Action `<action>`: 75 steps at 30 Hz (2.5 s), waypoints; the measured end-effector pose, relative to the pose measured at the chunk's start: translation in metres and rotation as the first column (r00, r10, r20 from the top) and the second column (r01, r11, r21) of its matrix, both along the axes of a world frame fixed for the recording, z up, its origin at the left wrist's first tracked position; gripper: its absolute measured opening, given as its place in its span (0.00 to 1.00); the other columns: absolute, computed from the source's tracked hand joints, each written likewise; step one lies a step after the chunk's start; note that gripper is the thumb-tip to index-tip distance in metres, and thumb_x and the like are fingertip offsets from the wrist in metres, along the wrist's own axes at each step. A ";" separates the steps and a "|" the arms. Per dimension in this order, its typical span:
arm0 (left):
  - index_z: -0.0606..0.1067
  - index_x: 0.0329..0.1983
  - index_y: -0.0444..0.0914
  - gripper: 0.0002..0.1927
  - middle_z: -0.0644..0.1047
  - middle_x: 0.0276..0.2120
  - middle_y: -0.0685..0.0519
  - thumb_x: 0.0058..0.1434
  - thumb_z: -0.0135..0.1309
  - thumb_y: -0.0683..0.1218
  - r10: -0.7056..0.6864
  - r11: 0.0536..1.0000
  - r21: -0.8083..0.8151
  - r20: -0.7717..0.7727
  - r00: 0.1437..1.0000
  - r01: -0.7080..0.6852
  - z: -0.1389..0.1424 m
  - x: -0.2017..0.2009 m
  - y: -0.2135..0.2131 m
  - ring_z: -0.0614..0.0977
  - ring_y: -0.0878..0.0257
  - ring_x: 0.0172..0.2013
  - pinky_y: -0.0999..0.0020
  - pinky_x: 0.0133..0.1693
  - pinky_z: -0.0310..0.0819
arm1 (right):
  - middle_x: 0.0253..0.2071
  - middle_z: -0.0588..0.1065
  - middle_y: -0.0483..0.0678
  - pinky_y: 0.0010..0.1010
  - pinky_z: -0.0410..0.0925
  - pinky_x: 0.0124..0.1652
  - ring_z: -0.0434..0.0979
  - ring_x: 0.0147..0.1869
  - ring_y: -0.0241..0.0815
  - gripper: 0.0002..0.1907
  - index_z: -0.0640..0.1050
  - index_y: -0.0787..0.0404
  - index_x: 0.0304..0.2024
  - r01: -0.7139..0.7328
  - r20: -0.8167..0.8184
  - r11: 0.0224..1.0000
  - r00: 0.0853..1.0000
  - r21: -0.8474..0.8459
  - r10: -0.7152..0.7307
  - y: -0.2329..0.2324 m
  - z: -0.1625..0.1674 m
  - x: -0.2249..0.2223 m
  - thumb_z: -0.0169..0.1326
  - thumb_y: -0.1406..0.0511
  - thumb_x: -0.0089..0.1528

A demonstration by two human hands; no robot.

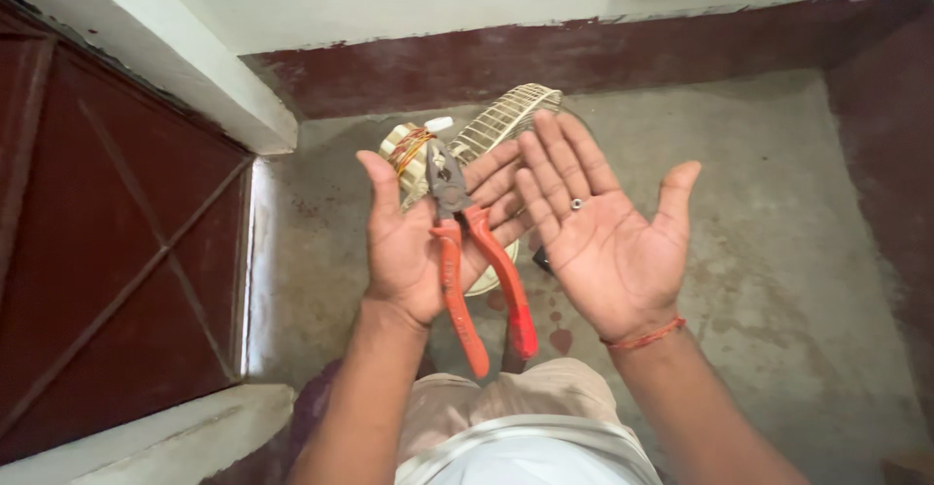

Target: The person uses red-handled pliers to work on a disassembled electric fan lying on the floor, gripping and turning parts near the motor housing and blade guard. They periodically hold up the pliers and a small fastener in their palm, then resume manipulating the fan components.

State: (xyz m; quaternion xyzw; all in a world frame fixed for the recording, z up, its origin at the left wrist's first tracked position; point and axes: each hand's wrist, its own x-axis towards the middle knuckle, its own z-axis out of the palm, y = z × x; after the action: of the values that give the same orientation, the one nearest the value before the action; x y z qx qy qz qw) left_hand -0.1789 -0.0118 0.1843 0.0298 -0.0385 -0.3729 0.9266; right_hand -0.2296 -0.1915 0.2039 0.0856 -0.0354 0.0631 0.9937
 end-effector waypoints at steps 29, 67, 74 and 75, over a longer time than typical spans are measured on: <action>0.53 0.77 0.24 0.66 0.61 0.73 0.35 0.59 0.41 0.83 -0.026 0.989 -0.145 -0.012 1.000 0.024 -0.034 -0.054 -0.069 0.65 0.45 0.70 0.54 0.74 0.54 | 0.80 0.50 0.60 0.48 0.45 0.79 0.46 0.84 0.57 0.61 0.50 0.73 0.77 0.070 0.039 0.996 0.997 -0.053 -0.068 -0.042 -0.013 -0.053 0.36 0.30 0.63; 0.49 0.79 0.28 0.65 0.54 0.77 0.40 0.58 0.34 0.84 0.560 0.810 -0.197 -0.025 0.828 -0.553 -0.033 -0.065 -0.241 0.57 0.51 0.75 0.55 0.76 0.45 | 0.80 0.53 0.58 0.45 0.51 0.78 0.51 0.84 0.55 0.60 0.53 0.71 0.77 -0.364 0.031 0.922 0.928 -0.134 0.371 -0.218 -0.028 0.019 0.38 0.31 0.62; 0.48 0.79 0.27 0.66 0.53 0.77 0.39 0.58 0.32 0.85 0.575 0.801 -0.175 -0.040 0.817 -0.573 -0.032 -0.063 -0.235 0.57 0.51 0.75 0.56 0.76 0.45 | 0.80 0.54 0.58 0.46 0.50 0.78 0.51 0.84 0.55 0.59 0.53 0.71 0.77 -0.396 0.014 0.911 0.916 -0.113 0.400 -0.211 -0.031 0.027 0.39 0.32 0.62; 0.48 0.79 0.27 0.66 0.53 0.78 0.38 0.59 0.32 0.84 0.585 0.796 -0.172 -0.031 0.811 -0.580 -0.030 -0.058 -0.235 0.57 0.50 0.75 0.55 0.76 0.45 | 0.80 0.53 0.58 0.46 0.50 0.78 0.51 0.84 0.56 0.59 0.53 0.71 0.78 -0.397 0.024 0.912 0.916 -0.100 0.401 -0.211 -0.030 0.033 0.38 0.32 0.63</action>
State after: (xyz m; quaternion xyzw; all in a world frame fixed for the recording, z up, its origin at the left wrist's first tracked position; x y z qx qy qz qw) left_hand -0.2365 -0.2467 0.1540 -0.0359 -0.0707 -0.0648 0.9947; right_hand -0.1967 -0.4026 0.1741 0.0431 -0.0360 0.2679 0.9618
